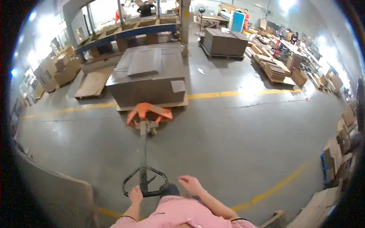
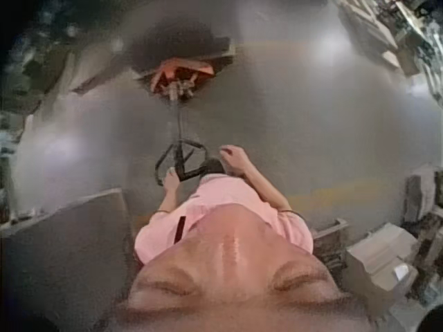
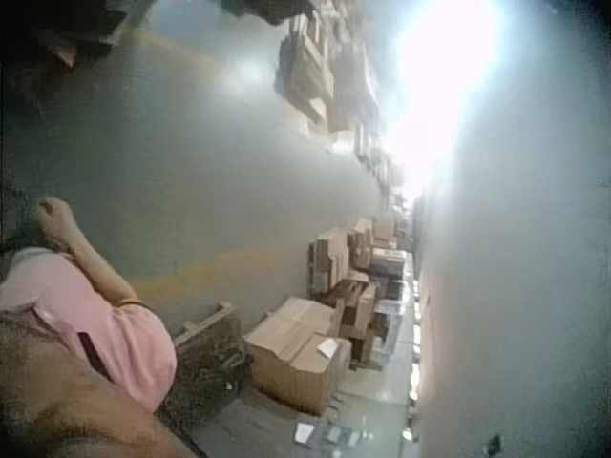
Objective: The person navigates a pallet jack through a workshop, wipes a machine roller with a cloth, stacks wooden panels by hand, and pulls the pallet jack loaded with the panels across the room.
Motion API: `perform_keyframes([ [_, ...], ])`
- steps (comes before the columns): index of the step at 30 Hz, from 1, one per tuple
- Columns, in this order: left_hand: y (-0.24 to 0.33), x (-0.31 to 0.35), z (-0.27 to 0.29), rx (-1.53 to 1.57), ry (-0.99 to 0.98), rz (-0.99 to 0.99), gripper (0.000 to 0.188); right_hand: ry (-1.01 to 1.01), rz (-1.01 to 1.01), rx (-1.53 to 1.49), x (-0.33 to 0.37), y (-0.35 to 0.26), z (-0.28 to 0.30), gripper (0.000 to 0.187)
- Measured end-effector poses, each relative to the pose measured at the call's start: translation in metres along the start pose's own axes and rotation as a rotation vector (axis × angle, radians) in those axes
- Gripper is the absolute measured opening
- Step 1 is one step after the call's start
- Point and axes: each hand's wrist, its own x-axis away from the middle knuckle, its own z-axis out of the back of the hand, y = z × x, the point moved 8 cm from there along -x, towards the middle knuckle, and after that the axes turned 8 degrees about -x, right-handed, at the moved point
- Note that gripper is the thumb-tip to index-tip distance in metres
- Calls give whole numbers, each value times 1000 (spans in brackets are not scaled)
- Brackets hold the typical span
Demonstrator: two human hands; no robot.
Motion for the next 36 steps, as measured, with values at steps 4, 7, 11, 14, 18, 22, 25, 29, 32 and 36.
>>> perform_keyframes([
  [4,-67,-16,-62,104,-19,303,64,-53,109,-57,-56,-70,41,33],
  [7,-21,-25,-70,118,-116,376,58,-13,79,3,-105,-66,115,35],
  [11,102,-38,-36,121,18,282,49,281,-139,-3,-179,34,250,35],
  [14,212,-63,-34,-82,131,221,45,577,-444,-14,-164,175,350,35],
  [18,336,-158,-123,-132,-39,64,52,295,-800,212,-84,341,403,20],
  [22,588,-231,-150,-155,-221,-477,47,277,-582,489,-43,348,420,31],
  [25,758,-240,-80,132,61,-641,41,416,-864,207,-62,347,436,30],
  [29,915,-286,-72,106,146,-971,39,481,-906,88,-136,388,492,30],
  [32,963,-361,-143,32,-363,-565,51,349,-826,291,-206,474,575,29],
  [36,1026,-408,-178,-81,-332,-555,63,557,-789,65,-383,362,782,20],
])
